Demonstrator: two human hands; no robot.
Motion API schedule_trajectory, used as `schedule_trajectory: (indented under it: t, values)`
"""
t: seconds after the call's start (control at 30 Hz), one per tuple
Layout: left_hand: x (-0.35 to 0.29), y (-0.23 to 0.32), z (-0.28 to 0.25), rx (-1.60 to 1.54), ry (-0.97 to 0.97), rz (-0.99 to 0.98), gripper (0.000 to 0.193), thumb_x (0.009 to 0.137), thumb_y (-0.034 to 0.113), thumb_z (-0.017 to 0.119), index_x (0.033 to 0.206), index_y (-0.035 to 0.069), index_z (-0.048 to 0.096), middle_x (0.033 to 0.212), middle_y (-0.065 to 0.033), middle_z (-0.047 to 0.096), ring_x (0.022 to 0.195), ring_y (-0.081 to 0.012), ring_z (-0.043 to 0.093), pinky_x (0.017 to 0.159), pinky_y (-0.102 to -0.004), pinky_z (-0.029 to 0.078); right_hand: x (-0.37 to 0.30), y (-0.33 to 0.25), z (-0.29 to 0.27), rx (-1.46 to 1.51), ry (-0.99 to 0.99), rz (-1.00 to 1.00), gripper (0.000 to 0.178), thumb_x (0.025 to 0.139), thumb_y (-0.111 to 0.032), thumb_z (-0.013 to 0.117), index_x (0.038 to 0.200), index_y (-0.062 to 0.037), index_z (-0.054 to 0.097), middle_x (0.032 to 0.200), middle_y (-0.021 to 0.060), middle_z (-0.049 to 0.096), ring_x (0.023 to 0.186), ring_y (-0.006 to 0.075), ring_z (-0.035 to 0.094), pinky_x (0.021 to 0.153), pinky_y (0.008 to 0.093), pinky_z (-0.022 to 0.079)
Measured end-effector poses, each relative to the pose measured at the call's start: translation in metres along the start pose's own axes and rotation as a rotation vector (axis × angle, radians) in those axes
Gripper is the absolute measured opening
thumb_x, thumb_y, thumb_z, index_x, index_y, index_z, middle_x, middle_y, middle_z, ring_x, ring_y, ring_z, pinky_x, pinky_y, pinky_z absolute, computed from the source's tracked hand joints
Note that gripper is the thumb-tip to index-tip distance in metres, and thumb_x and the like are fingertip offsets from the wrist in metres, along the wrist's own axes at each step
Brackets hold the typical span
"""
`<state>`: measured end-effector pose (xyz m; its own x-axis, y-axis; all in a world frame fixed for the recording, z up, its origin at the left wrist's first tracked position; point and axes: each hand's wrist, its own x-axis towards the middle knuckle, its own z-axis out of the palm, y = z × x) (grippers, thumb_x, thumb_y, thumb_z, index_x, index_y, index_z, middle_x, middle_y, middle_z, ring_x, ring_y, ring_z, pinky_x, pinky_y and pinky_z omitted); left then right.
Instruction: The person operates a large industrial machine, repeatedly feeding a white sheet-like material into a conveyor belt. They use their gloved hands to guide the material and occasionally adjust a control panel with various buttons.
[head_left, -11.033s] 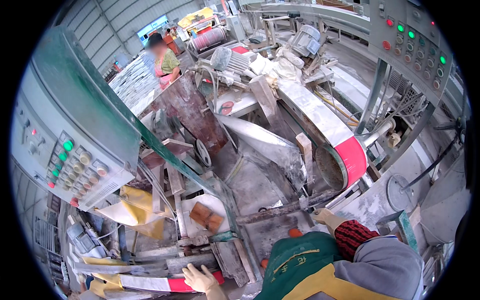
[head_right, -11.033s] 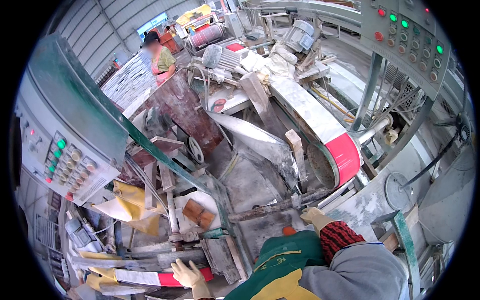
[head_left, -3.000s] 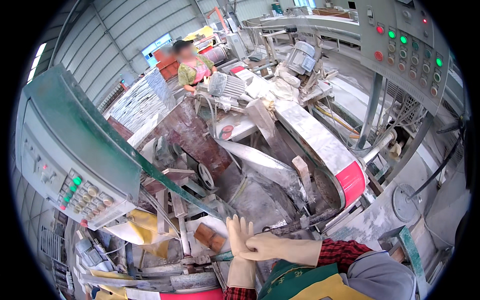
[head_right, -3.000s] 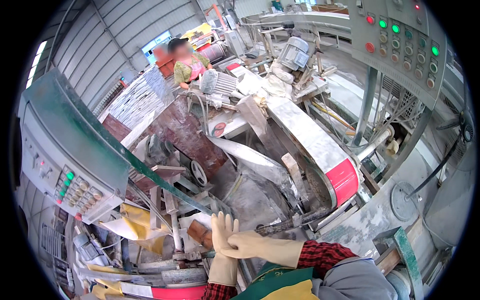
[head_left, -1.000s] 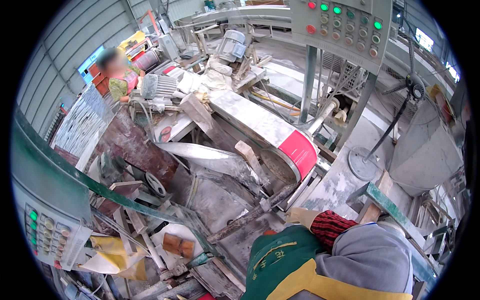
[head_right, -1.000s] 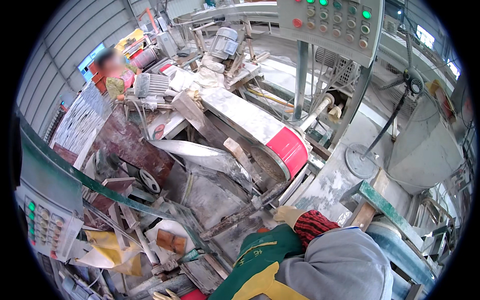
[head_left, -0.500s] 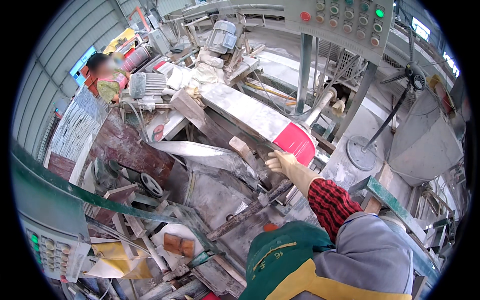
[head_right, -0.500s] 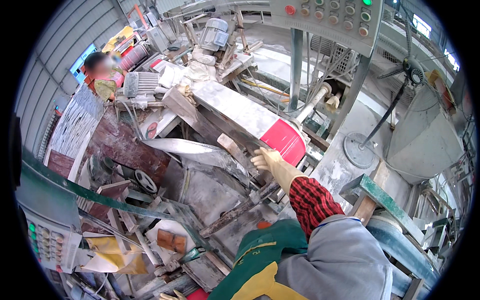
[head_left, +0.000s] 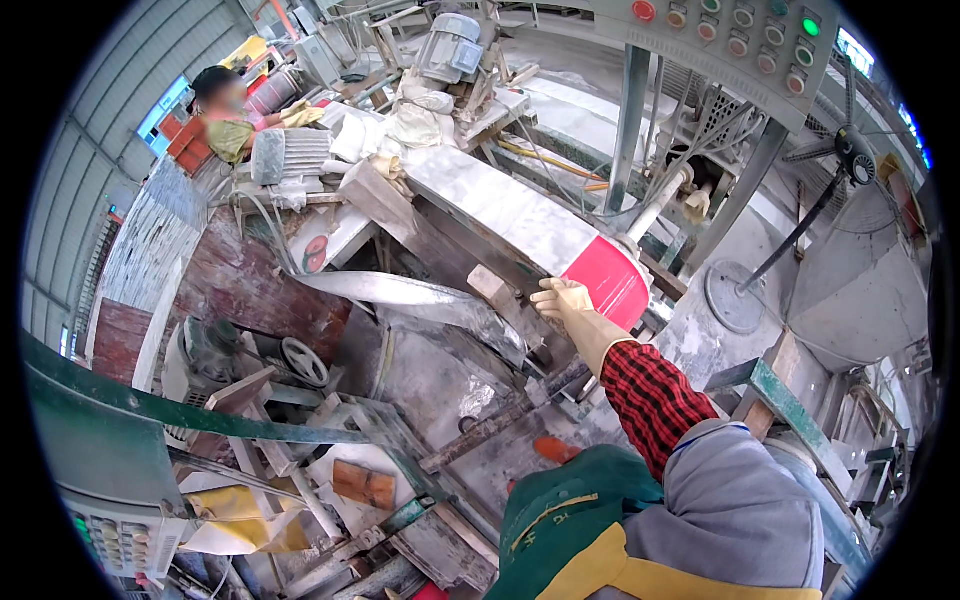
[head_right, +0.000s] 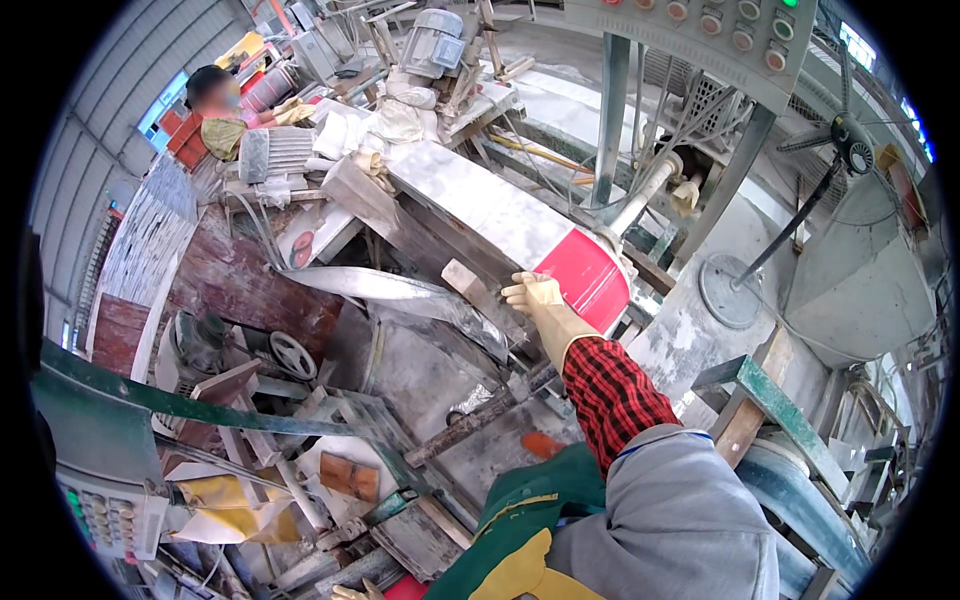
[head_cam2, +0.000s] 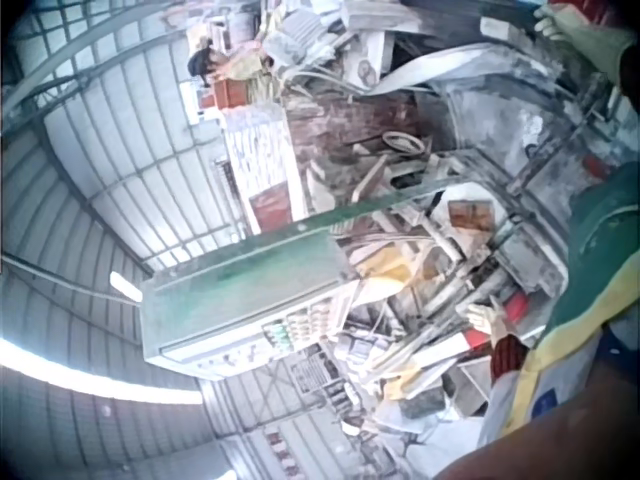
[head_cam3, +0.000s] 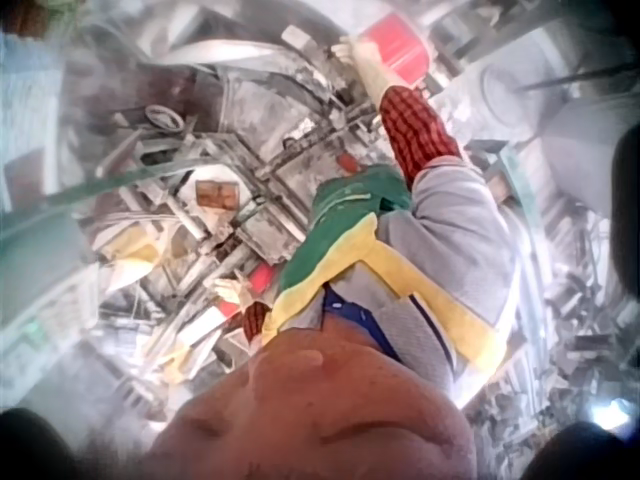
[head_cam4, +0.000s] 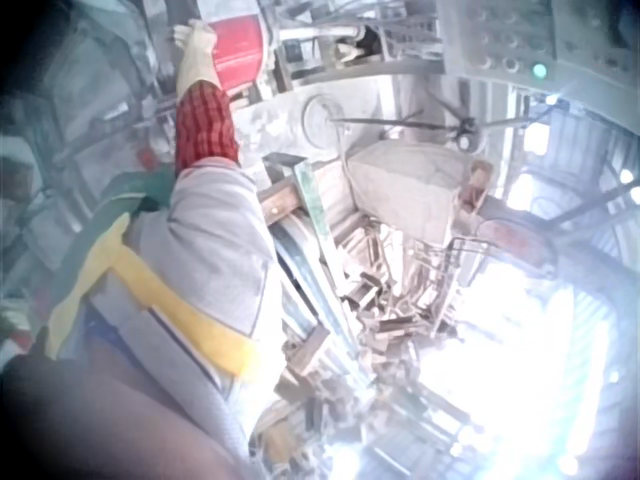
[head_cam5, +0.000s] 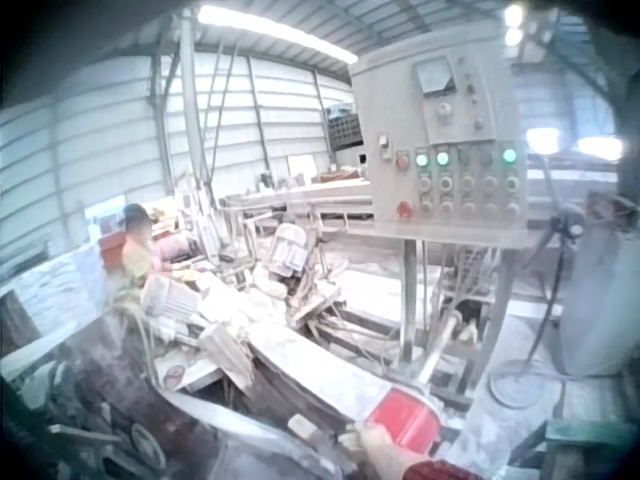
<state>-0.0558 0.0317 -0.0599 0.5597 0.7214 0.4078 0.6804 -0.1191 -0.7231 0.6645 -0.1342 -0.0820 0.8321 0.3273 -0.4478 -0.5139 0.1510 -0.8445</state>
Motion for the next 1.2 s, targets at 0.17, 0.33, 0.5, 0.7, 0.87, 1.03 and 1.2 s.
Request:
schedule_trajectory:
  t: [0.17, 0.33, 0.5, 0.7, 0.87, 1.03, 1.2]
  values:
    - [0.006, 0.004, -0.009, 0.104, 0.157, 0.014, 0.078, 0.084, 0.065, 0.045, 0.125, -0.001, 0.054, 0.115, -0.0255, 0.058, 0.094, -0.0389, 0.060, 0.078, -0.0488, 0.051, -0.002, -0.001, 0.009, -0.047, 0.062, -0.028, 0.036, 0.099, -0.028, 0.036, 0.117, -0.0017, 0.055, 0.092, 0.0164, 0.069, 0.068, 0.0203, 0.067, 0.060, 0.0291, 0.055]
    - [0.015, 0.009, -0.031, 0.136, 0.158, 0.028, 0.077, 0.084, 0.065, 0.044, 0.124, 0.000, 0.056, 0.113, -0.0245, 0.059, 0.092, -0.0389, 0.060, 0.076, -0.0480, 0.051, -0.008, -0.018, 0.004, -0.121, 0.000, 0.065, 0.035, 0.098, -0.028, 0.040, 0.112, -0.0005, 0.057, 0.090, 0.0159, 0.069, 0.066, 0.0196, 0.066, 0.056, 0.0282, 0.054]
    - [0.011, 0.008, -0.032, 0.141, 0.176, 0.037, 0.075, 0.085, 0.063, 0.043, 0.124, 0.000, 0.056, 0.114, -0.0248, 0.059, 0.094, -0.0390, 0.061, 0.075, -0.0474, 0.051, 0.001, -0.025, -0.013, -0.037, 0.304, -0.285, 0.032, 0.096, -0.023, 0.045, 0.117, -0.0007, 0.054, 0.094, 0.0145, 0.067, 0.076, 0.0202, 0.066, 0.060, 0.0304, 0.055]
    - [0.000, 0.019, -0.012, -0.027, -0.063, -0.120, 0.073, 0.089, 0.060, 0.039, 0.133, 0.002, 0.048, 0.128, -0.0242, 0.051, 0.113, -0.0396, 0.052, 0.083, -0.0485, 0.048, 0.050, -0.026, -0.032, 0.501, -0.052, -0.172, 0.036, 0.095, -0.017, 0.047, 0.128, -0.0029, 0.045, 0.119, 0.0139, 0.055, 0.108, 0.0262, 0.055, 0.090, 0.0425, 0.047]
    - [0.038, -0.016, -0.044, -0.648, -0.215, -0.248, 0.072, 0.089, 0.054, 0.046, 0.142, 0.007, 0.032, 0.141, -0.0253, 0.036, 0.127, -0.0445, 0.036, 0.100, -0.0533, 0.034, 0.003, -0.020, -0.036, 0.428, 0.061, -0.169, 0.038, 0.098, -0.019, 0.042, 0.133, -0.0056, 0.043, 0.130, 0.0153, 0.052, 0.111, 0.0249, 0.056, 0.088, 0.0377, 0.049]
    - [0.061, -0.070, -0.065, -0.368, -0.541, -0.636, 0.071, 0.090, 0.048, 0.048, 0.141, 0.002, 0.030, 0.141, -0.0290, 0.032, 0.129, -0.0437, 0.032, 0.107, -0.0532, 0.026, -0.070, -0.003, -0.038, 0.246, 0.091, -0.137, 0.038, 0.097, -0.023, 0.045, 0.131, -0.0064, 0.046, 0.107, 0.0143, 0.065, 0.083, 0.0193, 0.064, 0.071, 0.0303, 0.053]
    - [0.045, -0.084, -0.028, -0.300, -0.384, -0.675, 0.071, 0.090, 0.048, 0.048, 0.142, 0.004, 0.030, 0.141, -0.0285, 0.031, 0.130, -0.0433, 0.032, 0.107, -0.0535, 0.024, -0.116, 0.034, -0.064, 0.060, 0.131, -0.042, 0.036, 0.095, -0.025, 0.050, 0.124, -0.0046, 0.050, 0.099, 0.0150, 0.067, 0.069, 0.0171, 0.064, 0.059, 0.0266, 0.053]
